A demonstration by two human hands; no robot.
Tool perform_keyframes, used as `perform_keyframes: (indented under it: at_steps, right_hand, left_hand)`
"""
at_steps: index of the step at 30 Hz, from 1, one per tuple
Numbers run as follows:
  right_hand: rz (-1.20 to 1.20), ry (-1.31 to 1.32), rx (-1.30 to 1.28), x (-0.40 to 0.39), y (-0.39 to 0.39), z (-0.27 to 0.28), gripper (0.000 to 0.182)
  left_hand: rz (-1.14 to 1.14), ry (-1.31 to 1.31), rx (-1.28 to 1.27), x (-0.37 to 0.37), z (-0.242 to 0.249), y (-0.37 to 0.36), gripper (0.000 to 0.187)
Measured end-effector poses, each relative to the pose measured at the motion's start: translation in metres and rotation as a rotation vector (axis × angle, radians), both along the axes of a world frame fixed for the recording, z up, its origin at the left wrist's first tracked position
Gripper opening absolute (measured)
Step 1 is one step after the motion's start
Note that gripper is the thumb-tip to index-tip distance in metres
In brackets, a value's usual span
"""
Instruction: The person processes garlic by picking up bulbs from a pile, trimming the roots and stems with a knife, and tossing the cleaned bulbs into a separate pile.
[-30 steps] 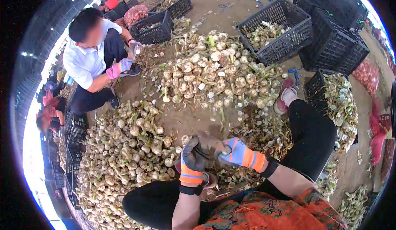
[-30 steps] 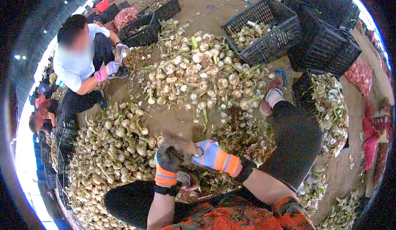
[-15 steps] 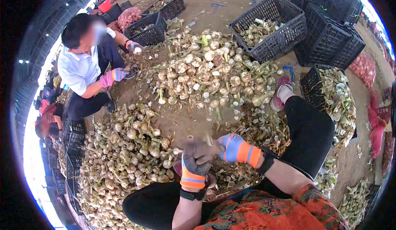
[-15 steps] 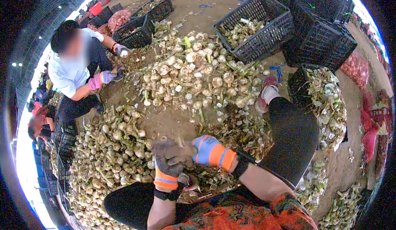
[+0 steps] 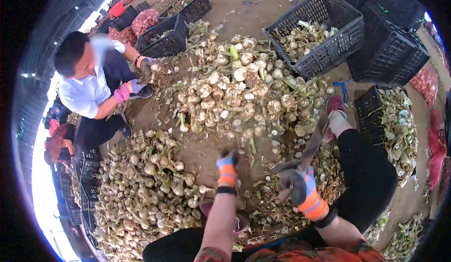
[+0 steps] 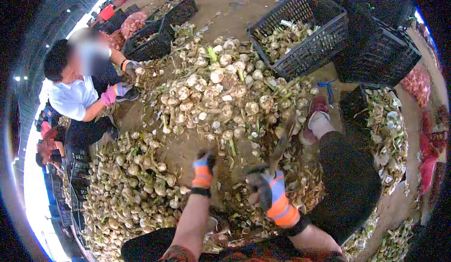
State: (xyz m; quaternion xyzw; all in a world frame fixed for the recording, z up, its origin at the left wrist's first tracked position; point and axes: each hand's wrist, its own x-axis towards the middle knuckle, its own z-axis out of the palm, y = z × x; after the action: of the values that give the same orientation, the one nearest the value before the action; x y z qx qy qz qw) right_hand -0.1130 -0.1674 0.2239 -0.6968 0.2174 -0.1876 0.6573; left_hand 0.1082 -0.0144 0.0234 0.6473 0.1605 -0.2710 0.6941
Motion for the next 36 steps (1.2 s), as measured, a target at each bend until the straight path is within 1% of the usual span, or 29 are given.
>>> perform_keyframes:
  at_steps: [1, 2, 3, 4, 5, 6, 7, 8, 10, 11, 12, 14, 15, 16, 18, 19, 20, 21, 22, 24, 26, 27, 28, 30, 31, 32, 34, 35, 36]
  right_hand:
    - [-0.004, -0.044, -0.056, 0.002, 0.001, 0.003, 0.010]
    - [-0.005, -0.086, -0.115, 0.003, -0.001, 0.012, 0.012]
    - [0.072, -0.061, -0.246, 0.002, -0.007, 0.012, 0.011]
    - [0.079, -0.055, -0.241, 0.002, -0.009, 0.015, 0.011]
    - [-0.001, 0.014, 0.035, 0.004, -0.009, 0.019, 0.011]
    - [-0.080, 0.084, 0.313, 0.007, -0.008, 0.022, 0.011]
    - [-0.165, 0.173, 0.705, 0.010, -0.009, 0.025, 0.012]
    - [-0.156, 0.175, 0.718, 0.012, -0.010, 0.027, 0.012]
    - [-0.169, 0.260, 0.593, 0.012, -0.010, 0.030, 0.012]
    - [-0.146, 0.241, 0.526, 0.014, -0.009, 0.032, 0.013]
    - [-0.138, 0.239, 0.528, 0.015, -0.008, 0.032, 0.013]
    - [-0.120, 0.226, 0.429, 0.014, -0.005, 0.033, 0.012]
    - [-0.091, 0.208, 0.519, 0.016, -0.003, 0.043, 0.011]
    - [-0.096, 0.207, 0.506, 0.013, 0.001, 0.037, 0.011]
    - [0.068, 0.104, 0.115, 0.012, 0.008, 0.006, 0.017]
    - [0.070, 0.096, 0.101, 0.010, 0.010, 0.005, 0.017]
    - [0.222, 0.288, -0.318, 0.009, 0.012, 0.006, 0.027]
    - [0.366, 0.478, -0.737, 0.007, 0.015, 0.010, 0.039]
    - [0.364, 0.473, -0.745, 0.006, 0.020, 0.019, 0.039]
    - [0.668, 0.644, -0.800, 0.011, 0.034, 0.040, 0.041]
    - [0.704, 0.629, -0.845, 0.011, 0.048, 0.057, 0.038]
    - [0.755, 0.625, -0.859, 0.012, 0.053, 0.065, 0.038]
    - [0.809, 0.623, -0.868, 0.012, 0.059, 0.070, 0.037]
    - [0.797, 0.571, -0.879, 0.010, 0.067, 0.074, 0.036]
    - [0.813, 0.564, -0.897, 0.011, 0.070, 0.078, 0.035]
    - [0.827, 0.556, -0.915, 0.012, 0.071, 0.082, 0.035]
    - [0.837, 0.535, -0.901, 0.012, 0.074, 0.083, 0.034]
    - [0.844, 0.520, -0.906, 0.012, 0.075, 0.084, 0.034]
    - [0.849, 0.505, -0.910, 0.011, 0.074, 0.083, 0.034]
  left_hand:
    - [-0.156, -0.165, 0.228, -0.002, 0.008, -0.037, 0.050]
    - [-0.310, -0.327, 0.452, -0.002, 0.015, -0.072, 0.059]
    - [-0.359, -0.452, 0.721, -0.003, 0.001, -0.094, 0.068]
    - [-0.406, -0.576, 0.993, 0.000, -0.012, -0.109, 0.078]
    - [-0.403, -0.570, 0.999, 0.006, -0.006, -0.116, 0.078]
    - [-0.428, -0.444, 0.948, 0.009, 0.006, -0.118, 0.083]
    - [-0.452, -0.318, 0.897, 0.011, 0.016, -0.116, 0.087]
    - [-0.447, -0.313, 0.912, 0.012, 0.007, -0.110, 0.087]
    - [-0.309, -0.410, 0.670, 0.010, -0.037, -0.091, 0.083]
    - [-0.024, -0.387, -0.040, 0.009, -0.080, -0.079, 0.074]
    - [-0.183, -0.484, 0.047, 0.013, -0.110, -0.060, 0.067]
    - [-0.003, 0.045, -0.448, -0.007, -0.055, -0.039, 0.065]
    - [0.003, 0.151, -0.590, -0.016, -0.025, -0.028, 0.062]
    - [0.002, 0.011, -0.549, -0.027, 0.006, -0.023, 0.055]
    - [-0.045, -0.194, -0.170, -0.039, 0.054, -0.016, 0.054]
    - [-0.150, -0.469, -0.101, -0.046, 0.052, -0.001, 0.041]
    - [-0.146, -0.477, -0.109, -0.048, 0.061, 0.008, 0.041]
    - [-0.111, -0.357, -0.214, -0.052, 0.076, 0.018, 0.038]
    - [-0.078, -0.236, -0.320, -0.056, 0.089, 0.027, 0.036]
    - [-0.010, 0.014, -0.526, -0.069, 0.123, 0.042, 0.038]
    - [0.061, 0.268, -0.731, -0.088, 0.159, 0.054, 0.045]
    - [-0.124, -0.282, -0.387, -0.109, 0.189, 0.058, 0.042]
    - [-0.114, -0.284, -0.391, -0.114, 0.190, 0.066, 0.042]
    - [-0.017, 0.448, -1.134, -0.120, 0.203, 0.079, 0.035]
    - [0.105, 0.486, -0.977, -0.129, 0.210, 0.083, 0.030]
    - [0.106, 0.488, -0.976, -0.133, 0.208, 0.085, 0.030]
    - [-0.042, -0.096, -0.560, -0.141, 0.201, 0.088, 0.026]
    - [0.173, 0.562, -0.838, -0.129, 0.203, 0.088, 0.022]
    - [0.167, 0.571, -0.835, -0.131, 0.199, 0.088, 0.022]
